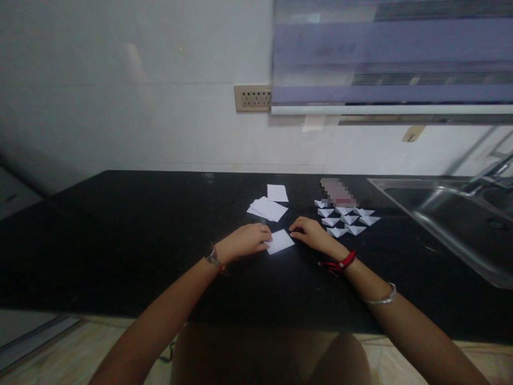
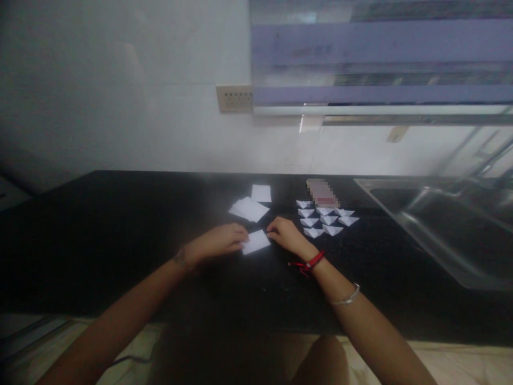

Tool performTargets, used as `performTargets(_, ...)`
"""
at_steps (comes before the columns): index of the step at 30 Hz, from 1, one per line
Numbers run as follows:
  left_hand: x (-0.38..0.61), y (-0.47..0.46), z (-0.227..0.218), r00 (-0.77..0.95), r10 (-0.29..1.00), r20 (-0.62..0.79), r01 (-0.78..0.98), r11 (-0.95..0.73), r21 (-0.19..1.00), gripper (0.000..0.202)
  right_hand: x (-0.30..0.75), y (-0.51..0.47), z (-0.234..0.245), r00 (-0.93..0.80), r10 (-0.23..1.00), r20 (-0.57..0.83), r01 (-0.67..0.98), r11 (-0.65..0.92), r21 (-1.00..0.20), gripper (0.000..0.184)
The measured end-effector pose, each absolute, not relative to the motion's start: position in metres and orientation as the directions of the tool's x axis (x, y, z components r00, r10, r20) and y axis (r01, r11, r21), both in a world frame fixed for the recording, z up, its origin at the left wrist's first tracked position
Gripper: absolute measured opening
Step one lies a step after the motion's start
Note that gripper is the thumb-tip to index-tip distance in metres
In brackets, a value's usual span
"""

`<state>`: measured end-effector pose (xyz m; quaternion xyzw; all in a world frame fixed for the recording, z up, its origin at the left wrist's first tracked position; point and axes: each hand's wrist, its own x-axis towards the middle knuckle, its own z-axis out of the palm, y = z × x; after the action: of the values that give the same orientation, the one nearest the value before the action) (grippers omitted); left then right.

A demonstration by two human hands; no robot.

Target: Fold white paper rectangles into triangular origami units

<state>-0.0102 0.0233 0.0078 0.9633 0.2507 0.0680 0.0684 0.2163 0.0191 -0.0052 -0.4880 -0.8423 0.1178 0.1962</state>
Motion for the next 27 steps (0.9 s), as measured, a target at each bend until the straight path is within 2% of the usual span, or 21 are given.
performTargets(5,-0.008,0.024,0.006,0.861,0.499,0.098,0.475,-0.858,0.197,0.018,0.212,0.017,-0.008,-0.465,0.853,0.236,0.755,0.521,-0.398,0.022)
performTargets(12,-0.009,0.025,0.004,0.855,0.509,0.099,0.481,-0.850,0.215,0.018,0.210,0.022,-0.011,-0.458,0.845,0.277,0.723,0.535,-0.438,0.009)
performTargets(22,-0.008,0.027,0.004,0.852,0.514,0.095,0.484,-0.845,0.229,0.015,0.201,0.020,-0.016,-0.487,0.846,0.218,0.814,0.530,-0.237,0.016)
performTargets(27,-0.008,0.026,0.004,0.847,0.524,0.095,0.486,-0.834,0.261,0.015,0.206,0.021,-0.015,-0.467,0.850,0.242,0.785,0.525,-0.329,0.019)
